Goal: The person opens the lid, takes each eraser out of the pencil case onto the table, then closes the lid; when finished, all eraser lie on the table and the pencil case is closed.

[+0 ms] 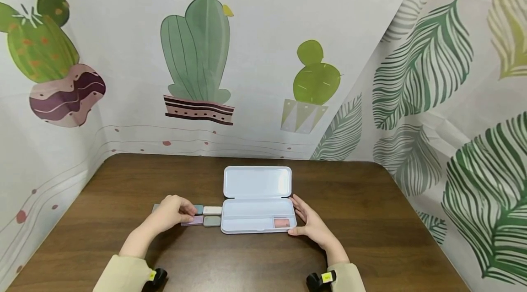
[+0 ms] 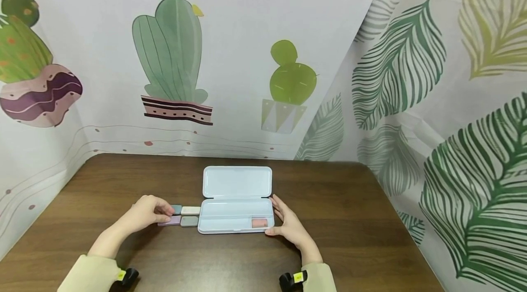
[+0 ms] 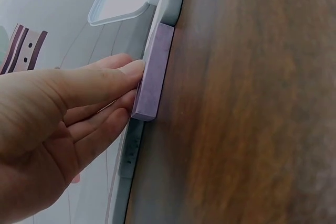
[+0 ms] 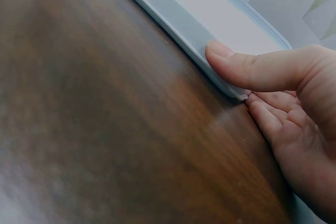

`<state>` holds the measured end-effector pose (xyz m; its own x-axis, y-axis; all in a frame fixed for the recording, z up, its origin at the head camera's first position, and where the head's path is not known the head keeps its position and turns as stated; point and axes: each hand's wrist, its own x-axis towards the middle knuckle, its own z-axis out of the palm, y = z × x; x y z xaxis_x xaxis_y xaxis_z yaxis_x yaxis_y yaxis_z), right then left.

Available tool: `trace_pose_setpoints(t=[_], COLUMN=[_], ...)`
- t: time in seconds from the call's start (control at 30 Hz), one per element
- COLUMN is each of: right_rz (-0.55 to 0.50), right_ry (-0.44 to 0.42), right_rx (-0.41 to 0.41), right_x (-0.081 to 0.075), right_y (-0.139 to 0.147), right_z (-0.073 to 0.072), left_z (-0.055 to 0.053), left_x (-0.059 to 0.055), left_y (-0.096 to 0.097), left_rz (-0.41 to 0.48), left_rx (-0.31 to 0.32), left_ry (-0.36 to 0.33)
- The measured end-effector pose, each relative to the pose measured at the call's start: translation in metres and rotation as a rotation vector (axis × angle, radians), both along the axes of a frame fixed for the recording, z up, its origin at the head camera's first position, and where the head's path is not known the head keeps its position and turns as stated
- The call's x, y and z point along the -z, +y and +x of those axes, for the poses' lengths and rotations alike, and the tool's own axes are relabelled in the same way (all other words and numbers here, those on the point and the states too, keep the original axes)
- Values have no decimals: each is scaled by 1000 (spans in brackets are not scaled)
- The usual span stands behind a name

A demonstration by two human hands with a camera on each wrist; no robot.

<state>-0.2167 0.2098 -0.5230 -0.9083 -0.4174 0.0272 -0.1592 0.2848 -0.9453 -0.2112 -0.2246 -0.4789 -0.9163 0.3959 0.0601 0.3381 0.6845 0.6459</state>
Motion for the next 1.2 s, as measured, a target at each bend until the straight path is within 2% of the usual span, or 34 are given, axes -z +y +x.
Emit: trace_pose_setpoints(t=[0.17,0.43,0.77,0.93,1.2], right_rz=[-4,-19,-28,-25,-17], right_ry=[4,17,11,6,0], right_rx=[-8,-15,-19,-16,-16], right_x=[0,2,2,1,1], right_y=[0,2,2,2,1], right_z=[0,0,0,0,0], left_z=[1,1,-3,-4,-3], left_x=[1,-1,-1,-3,-9], left_y=[1,9,35,57,99], left_rz=[17,50,98,111,102], left_rx=[-11,-26,-93,-55,42], left_ry=[-1,38,184,204,193])
